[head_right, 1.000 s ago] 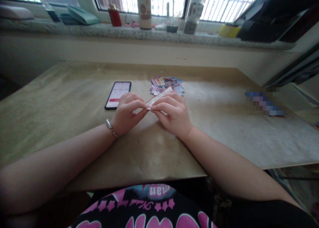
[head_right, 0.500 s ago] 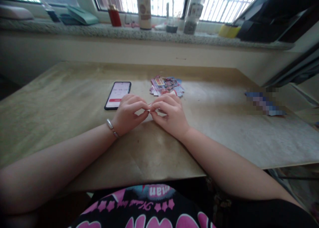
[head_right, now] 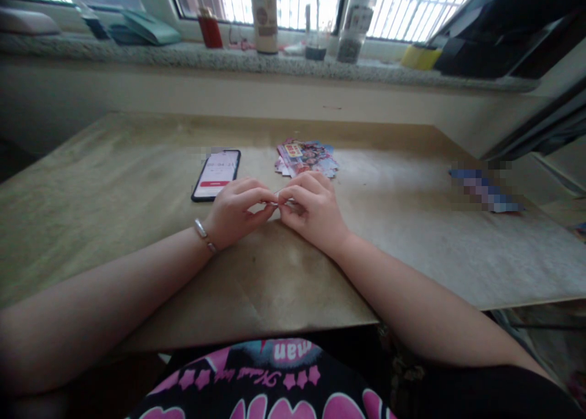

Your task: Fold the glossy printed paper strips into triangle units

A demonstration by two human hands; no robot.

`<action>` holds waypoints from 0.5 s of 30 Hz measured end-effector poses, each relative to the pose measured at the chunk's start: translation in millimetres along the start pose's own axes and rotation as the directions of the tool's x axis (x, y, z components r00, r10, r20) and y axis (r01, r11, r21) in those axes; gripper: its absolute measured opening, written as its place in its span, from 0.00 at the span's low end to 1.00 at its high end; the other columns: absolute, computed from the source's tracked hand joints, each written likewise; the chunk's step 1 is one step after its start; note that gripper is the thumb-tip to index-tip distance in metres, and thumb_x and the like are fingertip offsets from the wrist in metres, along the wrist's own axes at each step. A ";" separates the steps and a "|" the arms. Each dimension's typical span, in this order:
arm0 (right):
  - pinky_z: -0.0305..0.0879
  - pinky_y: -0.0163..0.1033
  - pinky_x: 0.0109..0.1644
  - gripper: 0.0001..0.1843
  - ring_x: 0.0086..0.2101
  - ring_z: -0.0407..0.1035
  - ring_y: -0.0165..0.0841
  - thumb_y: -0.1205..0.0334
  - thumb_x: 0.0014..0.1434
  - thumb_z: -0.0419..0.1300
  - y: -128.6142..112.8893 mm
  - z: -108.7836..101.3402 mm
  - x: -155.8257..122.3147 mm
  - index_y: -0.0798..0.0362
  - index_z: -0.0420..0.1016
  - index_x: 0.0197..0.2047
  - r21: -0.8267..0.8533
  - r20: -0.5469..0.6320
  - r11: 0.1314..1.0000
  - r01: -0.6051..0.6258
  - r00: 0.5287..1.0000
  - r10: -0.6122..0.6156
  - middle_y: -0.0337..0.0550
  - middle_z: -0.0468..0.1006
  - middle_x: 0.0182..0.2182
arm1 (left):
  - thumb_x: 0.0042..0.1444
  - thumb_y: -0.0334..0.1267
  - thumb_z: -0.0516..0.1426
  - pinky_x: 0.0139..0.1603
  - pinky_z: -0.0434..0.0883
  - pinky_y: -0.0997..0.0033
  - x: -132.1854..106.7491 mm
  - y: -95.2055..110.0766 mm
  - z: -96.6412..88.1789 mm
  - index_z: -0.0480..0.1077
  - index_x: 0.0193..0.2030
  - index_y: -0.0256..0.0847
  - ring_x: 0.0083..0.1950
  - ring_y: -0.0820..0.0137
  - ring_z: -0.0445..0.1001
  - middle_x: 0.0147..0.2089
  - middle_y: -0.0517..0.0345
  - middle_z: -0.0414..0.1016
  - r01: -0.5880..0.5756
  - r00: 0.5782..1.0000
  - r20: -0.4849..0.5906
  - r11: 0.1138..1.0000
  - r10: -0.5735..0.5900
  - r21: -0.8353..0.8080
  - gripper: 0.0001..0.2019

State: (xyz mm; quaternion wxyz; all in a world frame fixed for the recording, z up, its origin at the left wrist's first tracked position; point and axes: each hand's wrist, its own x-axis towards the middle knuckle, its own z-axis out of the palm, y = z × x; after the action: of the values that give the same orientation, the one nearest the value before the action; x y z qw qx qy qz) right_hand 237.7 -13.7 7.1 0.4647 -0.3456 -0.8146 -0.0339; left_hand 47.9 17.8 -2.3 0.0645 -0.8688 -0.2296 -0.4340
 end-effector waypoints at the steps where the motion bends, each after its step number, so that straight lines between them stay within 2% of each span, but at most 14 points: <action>1: 0.64 0.47 0.47 0.04 0.38 0.69 0.36 0.66 0.55 0.60 0.9 0.2 -0.3 0.47 0.73 0.32 -0.007 0.011 1.000 0.011 1.000 -0.011 0.40 0.75 0.32 | 0.60 0.36 0.57 0.35 0.66 0.73 0.2 0.2 -0.7 0.72 0.33 0.41 0.33 0.73 0.71 0.32 0.59 0.75 -0.010 1.000 0.009 1.000 0.010 0.007 0.05; 5: 0.64 0.47 0.49 0.04 0.40 0.68 0.37 0.66 0.56 0.61 3.5 0.3 -0.7 0.46 0.73 0.32 -0.037 0.036 0.999 0.021 0.999 -0.020 0.40 0.75 0.33 | 0.62 0.37 0.55 0.35 0.65 0.72 0.7 0.0 -3.0 0.71 0.30 0.41 0.33 0.73 0.71 0.32 0.59 0.76 -0.022 0.999 0.048 0.999 0.021 0.025 0.10; 15: 0.64 0.49 0.52 0.05 0.44 0.68 0.40 0.68 0.51 0.61 2.5 -4.1 -0.9 0.46 0.72 0.29 -0.115 0.041 0.993 0.032 0.999 -0.027 0.40 0.75 0.33 | 0.63 0.39 0.54 0.36 0.65 0.70 0.4 -1.7 -2.9 0.73 0.29 0.42 0.33 0.72 0.70 0.32 0.59 0.76 -0.029 0.998 0.064 0.999 0.028 0.020 0.12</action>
State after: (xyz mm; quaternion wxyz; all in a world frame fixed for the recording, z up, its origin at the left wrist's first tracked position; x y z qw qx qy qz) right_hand 242.5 -13.8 8.1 0.4271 -0.3602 -0.8254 -0.0809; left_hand 45.2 18.5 -0.3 0.0725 -0.8846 -0.2238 -0.4027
